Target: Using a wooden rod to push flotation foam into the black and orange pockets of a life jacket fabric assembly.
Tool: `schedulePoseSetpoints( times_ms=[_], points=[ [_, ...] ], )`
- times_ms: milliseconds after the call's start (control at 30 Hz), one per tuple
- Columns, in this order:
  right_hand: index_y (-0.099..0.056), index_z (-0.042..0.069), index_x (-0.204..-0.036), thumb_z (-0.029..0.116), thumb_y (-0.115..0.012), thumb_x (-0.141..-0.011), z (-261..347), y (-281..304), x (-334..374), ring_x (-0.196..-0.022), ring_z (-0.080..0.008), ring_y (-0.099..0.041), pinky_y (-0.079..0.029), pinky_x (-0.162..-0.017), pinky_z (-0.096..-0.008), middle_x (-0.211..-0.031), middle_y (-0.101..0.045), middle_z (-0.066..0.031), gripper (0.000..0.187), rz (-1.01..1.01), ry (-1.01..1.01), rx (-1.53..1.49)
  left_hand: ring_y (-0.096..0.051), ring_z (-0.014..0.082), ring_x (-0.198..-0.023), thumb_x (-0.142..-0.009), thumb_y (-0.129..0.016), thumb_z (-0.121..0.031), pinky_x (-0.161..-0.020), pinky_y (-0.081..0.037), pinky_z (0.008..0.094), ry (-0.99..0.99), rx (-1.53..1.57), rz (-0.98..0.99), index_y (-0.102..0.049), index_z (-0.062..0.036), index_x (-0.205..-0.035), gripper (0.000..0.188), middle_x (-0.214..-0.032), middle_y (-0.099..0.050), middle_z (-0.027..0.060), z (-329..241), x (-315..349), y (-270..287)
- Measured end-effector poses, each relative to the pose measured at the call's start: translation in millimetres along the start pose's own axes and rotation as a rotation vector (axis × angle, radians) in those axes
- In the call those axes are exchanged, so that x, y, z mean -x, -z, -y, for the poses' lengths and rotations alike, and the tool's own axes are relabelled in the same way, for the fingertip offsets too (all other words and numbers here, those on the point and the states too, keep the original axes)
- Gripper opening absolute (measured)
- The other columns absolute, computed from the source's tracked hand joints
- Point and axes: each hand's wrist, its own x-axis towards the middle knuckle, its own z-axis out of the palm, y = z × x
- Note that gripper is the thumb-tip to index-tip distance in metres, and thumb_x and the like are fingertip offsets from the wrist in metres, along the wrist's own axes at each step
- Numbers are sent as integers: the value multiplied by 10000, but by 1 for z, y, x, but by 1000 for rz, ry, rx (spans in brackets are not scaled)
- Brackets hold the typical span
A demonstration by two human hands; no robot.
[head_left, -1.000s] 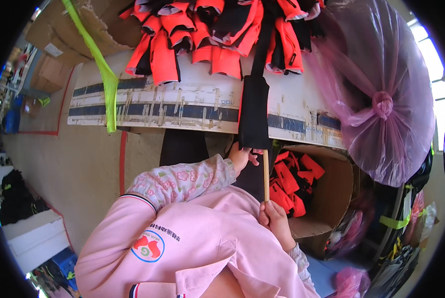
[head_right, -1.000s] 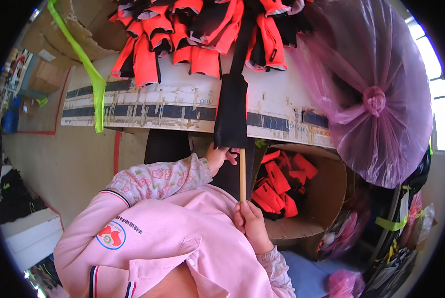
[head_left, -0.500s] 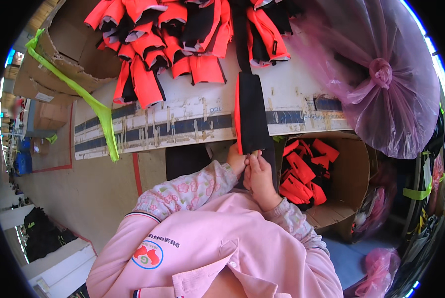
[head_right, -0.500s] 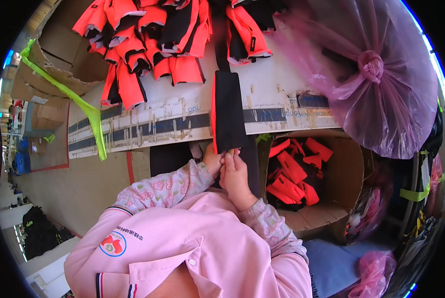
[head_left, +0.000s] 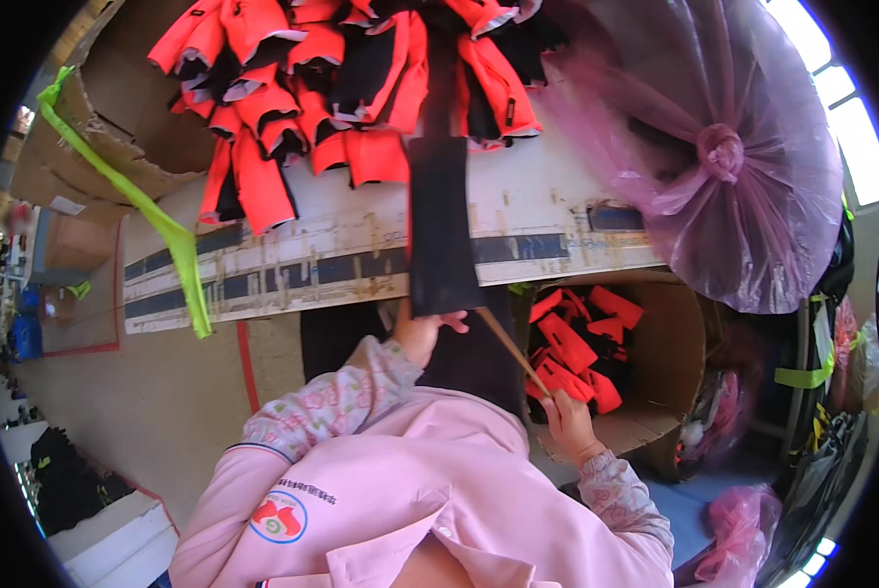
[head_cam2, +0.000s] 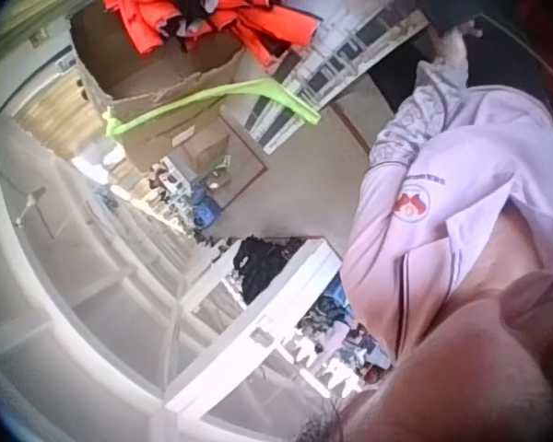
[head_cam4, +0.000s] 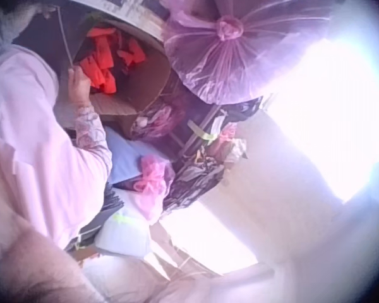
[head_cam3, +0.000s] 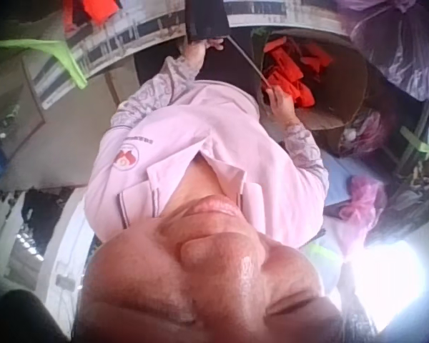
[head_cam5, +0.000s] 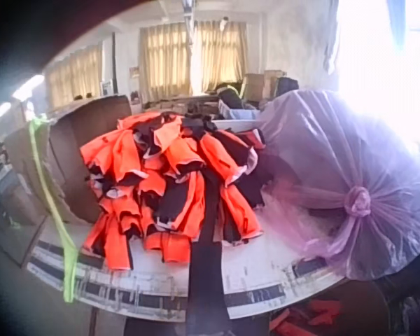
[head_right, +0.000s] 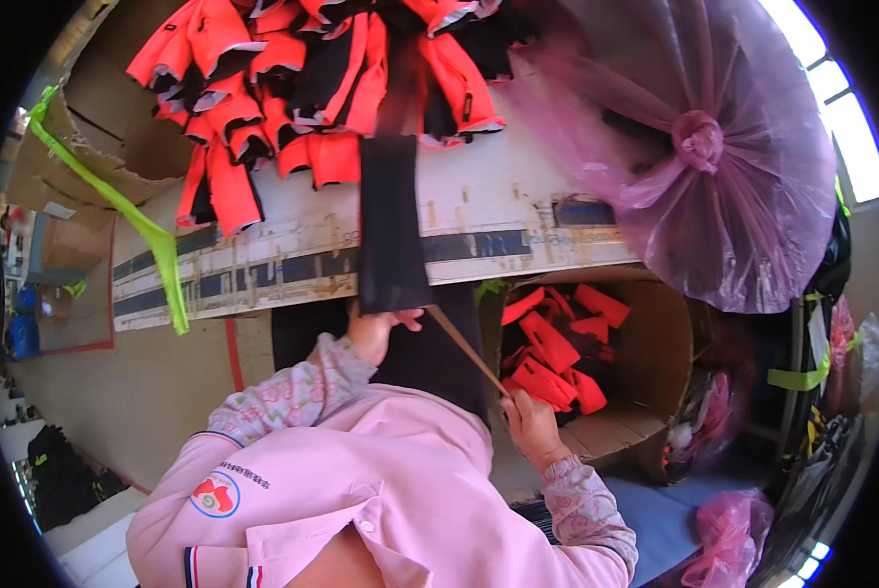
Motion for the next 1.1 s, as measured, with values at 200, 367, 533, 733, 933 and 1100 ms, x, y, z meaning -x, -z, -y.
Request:
schedulePoseSetpoints(
  times_ms=[200,367,533,733,933,1100],
  points=[
    [-562,17,-931,152,-584,-856,-3,34,-34,-564,-280,-572,-446,-519,-349,-669,-574,-149,156,-355,-47,-16,-615,216,-608,-933,-460,-194,-732,-520,386,180,41,-97,-546,-24,-1074,237,-943,-629,154,-29,-15,-8],
    [-575,16,-922,182,-565,-866,15,95,-140,-627,-312,-576,-454,-568,-375,-742,-587,-167,175,-525,-9,166,-619,190,-616,-930,-458,-206,-679,-522,340,239,14,-103,-570,-19,-1052,250,-951,-640,150,-27,-18,-9],
    [-601,-4,-851,184,-578,-839,-2,169,-240,-678,-311,-585,-458,-599,-378,-731,-584,-188,190,-680,325,478,-622,208,-630,-925,-473,-234,-726,-514,358,240,-26,-90,-564,-18,-1053,266,-942,-634,148,-28,-16,-9],
    [-593,76,-1071,166,-549,-869,-60,229,-371,-908,-183,-541,-452,-768,-301,-1007,-589,-49,226,-605,-229,-620,-622,216,-736,-934,-455,-237,-658,-523,349,202,-52,-45,-561,0,-1031,278,-909,-624,140,-27,-13,-6],
    [-406,148,-1322,197,-520,-890,-82,226,-401,-1191,-251,-311,-198,-1039,-484,-1346,-338,-52,449,-540,-321,-1030,-623,208,-773,-934,-470,-250,-637,-528,326,195,-23,-22,-593,-5,-945,274,-880,-625,133,-25,-13,-8],
    [-357,131,-1348,128,-499,-890,-87,216,-412,-1220,-278,-324,-285,-1002,-470,-1271,-390,-86,479,-554,-272,-1170,-610,207,-778,-937,-459,-246,-647,-514,336,198,-53,-51,-565,-24,-983,251,-879,-597,99,-29,-15,-8]
  ],
)
